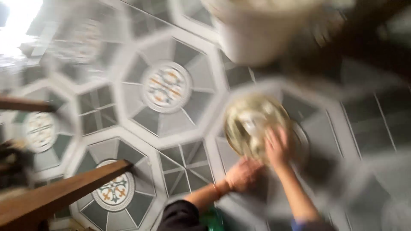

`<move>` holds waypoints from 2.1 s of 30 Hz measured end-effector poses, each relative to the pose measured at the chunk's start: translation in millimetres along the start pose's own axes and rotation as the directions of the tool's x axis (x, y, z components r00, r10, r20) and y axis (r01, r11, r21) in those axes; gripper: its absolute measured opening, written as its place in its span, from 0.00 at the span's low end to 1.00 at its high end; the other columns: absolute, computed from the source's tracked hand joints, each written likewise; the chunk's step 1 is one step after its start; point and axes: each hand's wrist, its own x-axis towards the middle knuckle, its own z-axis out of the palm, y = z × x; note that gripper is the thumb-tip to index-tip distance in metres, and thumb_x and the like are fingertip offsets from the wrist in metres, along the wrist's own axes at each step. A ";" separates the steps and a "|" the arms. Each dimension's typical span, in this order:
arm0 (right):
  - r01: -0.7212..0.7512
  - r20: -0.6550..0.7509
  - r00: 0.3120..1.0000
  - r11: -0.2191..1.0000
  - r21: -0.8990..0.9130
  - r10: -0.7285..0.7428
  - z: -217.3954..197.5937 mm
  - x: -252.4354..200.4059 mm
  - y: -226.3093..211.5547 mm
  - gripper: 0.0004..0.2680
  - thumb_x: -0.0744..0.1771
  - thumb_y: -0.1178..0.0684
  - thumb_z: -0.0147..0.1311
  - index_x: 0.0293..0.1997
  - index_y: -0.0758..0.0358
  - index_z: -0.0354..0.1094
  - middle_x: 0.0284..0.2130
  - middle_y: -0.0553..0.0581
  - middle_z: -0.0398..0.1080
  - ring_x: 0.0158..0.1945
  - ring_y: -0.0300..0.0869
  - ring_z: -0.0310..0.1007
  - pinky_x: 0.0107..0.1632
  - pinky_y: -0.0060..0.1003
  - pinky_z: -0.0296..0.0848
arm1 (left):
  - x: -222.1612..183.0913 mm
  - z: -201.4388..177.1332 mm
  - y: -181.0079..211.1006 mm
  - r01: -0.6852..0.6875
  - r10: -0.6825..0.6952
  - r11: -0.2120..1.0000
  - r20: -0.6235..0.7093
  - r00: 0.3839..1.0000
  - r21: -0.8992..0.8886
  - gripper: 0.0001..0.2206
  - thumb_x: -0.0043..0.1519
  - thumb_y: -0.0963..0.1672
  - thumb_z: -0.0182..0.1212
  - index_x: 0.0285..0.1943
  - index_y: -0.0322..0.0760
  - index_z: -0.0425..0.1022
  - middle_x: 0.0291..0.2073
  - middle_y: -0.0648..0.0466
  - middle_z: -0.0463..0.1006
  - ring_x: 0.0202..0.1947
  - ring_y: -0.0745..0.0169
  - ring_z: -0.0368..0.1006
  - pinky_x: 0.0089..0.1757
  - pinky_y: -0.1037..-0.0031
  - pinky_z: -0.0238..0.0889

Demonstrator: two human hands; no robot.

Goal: A person is scrubbing a circular mesh strainer using a hand brush on a tiled floor.

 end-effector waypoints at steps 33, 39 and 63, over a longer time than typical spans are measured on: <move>-0.136 0.068 0.987 0.977 -0.167 0.149 -62.4 31.3 21.5 0.19 0.63 0.56 0.68 0.61 0.58 0.74 0.54 0.64 0.67 0.51 0.57 0.73 0.49 0.49 0.70 | 18.0 -16.7 27.0 0.053 0.006 0.959 -0.208 0.978 0.277 0.27 0.59 0.49 0.60 0.69 0.43 0.68 0.64 0.45 0.68 0.61 0.48 0.67 0.60 0.45 0.53; -0.018 0.189 0.981 0.995 -0.100 0.037 -72.5 13.7 -1.3 0.16 0.64 0.52 0.67 0.58 0.55 0.75 0.53 0.58 0.68 0.50 0.51 0.73 0.49 0.46 0.70 | 90.2 -66.0 7.5 0.038 -0.082 0.871 0.067 0.994 0.490 0.20 0.64 0.51 0.55 0.64 0.51 0.77 0.69 0.48 0.67 0.73 0.47 0.54 0.69 0.40 0.36; -0.117 0.110 0.987 0.993 -0.011 0.117 -91.6 27.2 -24.2 0.13 0.68 0.55 0.63 0.60 0.57 0.76 0.54 0.64 0.67 0.52 0.56 0.72 0.55 0.48 0.68 | 34.6 -57.1 6.4 0.190 -0.122 0.929 -0.222 0.967 0.318 0.27 0.67 0.52 0.50 0.78 0.56 0.58 0.75 0.42 0.58 0.73 0.44 0.57 0.64 0.49 0.56</move>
